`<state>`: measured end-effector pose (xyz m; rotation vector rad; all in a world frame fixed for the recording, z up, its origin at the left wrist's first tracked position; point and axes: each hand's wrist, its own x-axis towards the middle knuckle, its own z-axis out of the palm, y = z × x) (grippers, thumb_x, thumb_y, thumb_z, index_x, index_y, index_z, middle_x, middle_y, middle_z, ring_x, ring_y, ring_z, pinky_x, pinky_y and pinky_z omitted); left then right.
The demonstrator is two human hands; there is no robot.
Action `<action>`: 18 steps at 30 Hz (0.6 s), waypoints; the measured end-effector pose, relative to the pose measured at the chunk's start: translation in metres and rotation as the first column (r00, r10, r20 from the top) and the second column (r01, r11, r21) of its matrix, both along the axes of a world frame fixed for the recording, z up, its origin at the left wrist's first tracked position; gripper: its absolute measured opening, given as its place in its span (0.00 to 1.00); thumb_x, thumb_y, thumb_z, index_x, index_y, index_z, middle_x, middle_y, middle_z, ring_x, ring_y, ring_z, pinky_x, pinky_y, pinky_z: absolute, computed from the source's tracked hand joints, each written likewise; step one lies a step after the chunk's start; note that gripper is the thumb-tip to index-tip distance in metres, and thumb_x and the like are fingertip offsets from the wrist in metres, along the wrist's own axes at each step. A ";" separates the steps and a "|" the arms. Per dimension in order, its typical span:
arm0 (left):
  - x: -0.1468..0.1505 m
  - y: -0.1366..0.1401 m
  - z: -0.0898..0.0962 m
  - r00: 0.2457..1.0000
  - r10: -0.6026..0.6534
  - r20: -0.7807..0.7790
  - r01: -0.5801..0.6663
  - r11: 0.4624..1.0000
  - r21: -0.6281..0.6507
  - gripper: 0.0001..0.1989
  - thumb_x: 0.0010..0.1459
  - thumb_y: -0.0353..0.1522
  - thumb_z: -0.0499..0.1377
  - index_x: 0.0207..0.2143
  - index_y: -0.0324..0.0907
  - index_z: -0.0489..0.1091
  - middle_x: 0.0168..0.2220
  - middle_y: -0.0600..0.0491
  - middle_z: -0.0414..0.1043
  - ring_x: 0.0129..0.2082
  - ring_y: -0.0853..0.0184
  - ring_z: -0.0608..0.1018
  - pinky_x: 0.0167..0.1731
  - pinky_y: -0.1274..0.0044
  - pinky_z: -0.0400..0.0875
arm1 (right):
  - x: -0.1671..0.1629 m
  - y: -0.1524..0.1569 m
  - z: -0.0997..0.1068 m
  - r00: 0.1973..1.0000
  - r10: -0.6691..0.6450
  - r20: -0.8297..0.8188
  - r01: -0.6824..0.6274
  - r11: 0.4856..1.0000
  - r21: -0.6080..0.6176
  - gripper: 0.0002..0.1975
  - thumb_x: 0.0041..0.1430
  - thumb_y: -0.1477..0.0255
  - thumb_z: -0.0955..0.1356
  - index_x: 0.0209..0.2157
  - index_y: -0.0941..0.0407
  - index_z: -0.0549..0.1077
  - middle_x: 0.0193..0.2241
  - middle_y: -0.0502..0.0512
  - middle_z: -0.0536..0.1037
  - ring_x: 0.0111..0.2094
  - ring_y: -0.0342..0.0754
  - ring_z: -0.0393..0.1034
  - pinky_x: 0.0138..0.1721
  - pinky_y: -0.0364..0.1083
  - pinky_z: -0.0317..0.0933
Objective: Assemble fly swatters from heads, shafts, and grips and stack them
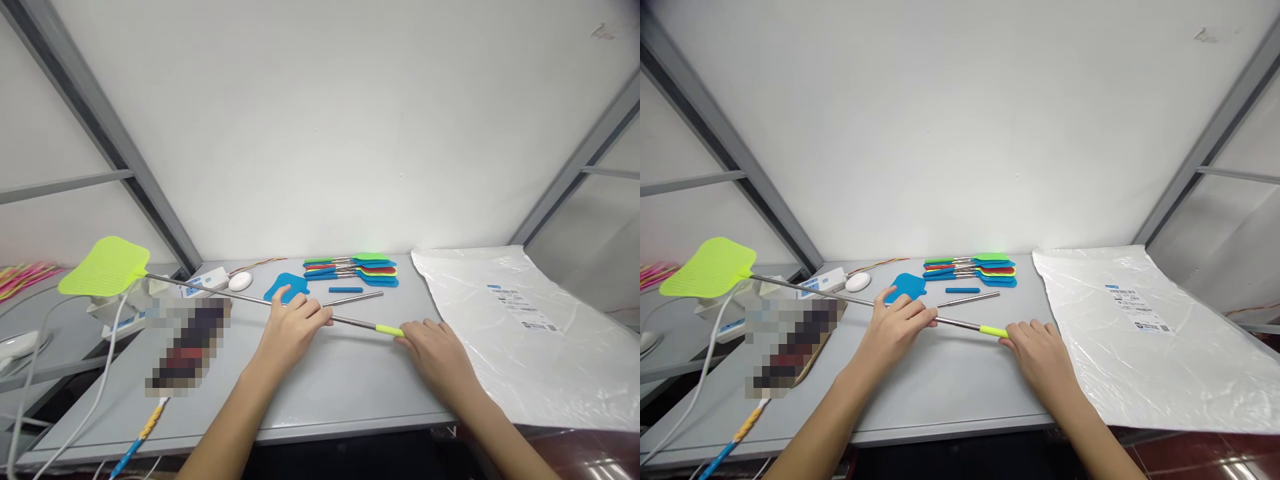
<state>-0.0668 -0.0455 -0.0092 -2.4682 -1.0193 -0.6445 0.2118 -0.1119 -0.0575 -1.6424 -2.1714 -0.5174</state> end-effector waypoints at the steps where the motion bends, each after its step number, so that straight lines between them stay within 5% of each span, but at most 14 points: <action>1: 0.001 0.000 0.000 1.000 -0.003 -0.001 0.003 1.000 0.005 0.08 0.64 0.29 0.51 0.35 0.48 0.68 0.27 0.59 0.70 0.31 0.69 0.67 0.56 0.61 0.47 | 0.001 0.000 0.000 1.000 0.000 0.002 0.000 1.000 -0.003 0.18 0.68 0.64 0.56 0.28 0.55 0.66 0.22 0.50 0.70 0.26 0.46 0.56 0.29 0.46 0.40; 12: -0.011 0.007 0.002 0.996 0.066 0.063 -0.071 0.995 0.068 0.07 0.63 0.31 0.53 0.33 0.46 0.70 0.27 0.57 0.70 0.31 0.69 0.68 0.49 0.67 0.51 | 0.041 -0.005 -0.007 0.994 -0.104 -0.016 0.104 0.994 0.020 0.15 0.68 0.65 0.57 0.31 0.54 0.68 0.26 0.53 0.71 0.29 0.48 0.60 0.29 0.46 0.44; 18: 0.004 0.003 -0.003 0.992 0.008 0.125 -0.014 0.999 0.043 0.06 0.64 0.33 0.53 0.37 0.44 0.68 0.27 0.56 0.70 0.30 0.69 0.67 0.35 0.72 0.51 | 0.015 -0.001 0.010 0.998 0.005 -0.069 0.001 0.996 0.086 0.11 0.67 0.66 0.59 0.36 0.56 0.68 0.29 0.52 0.72 0.32 0.47 0.64 0.37 0.47 0.49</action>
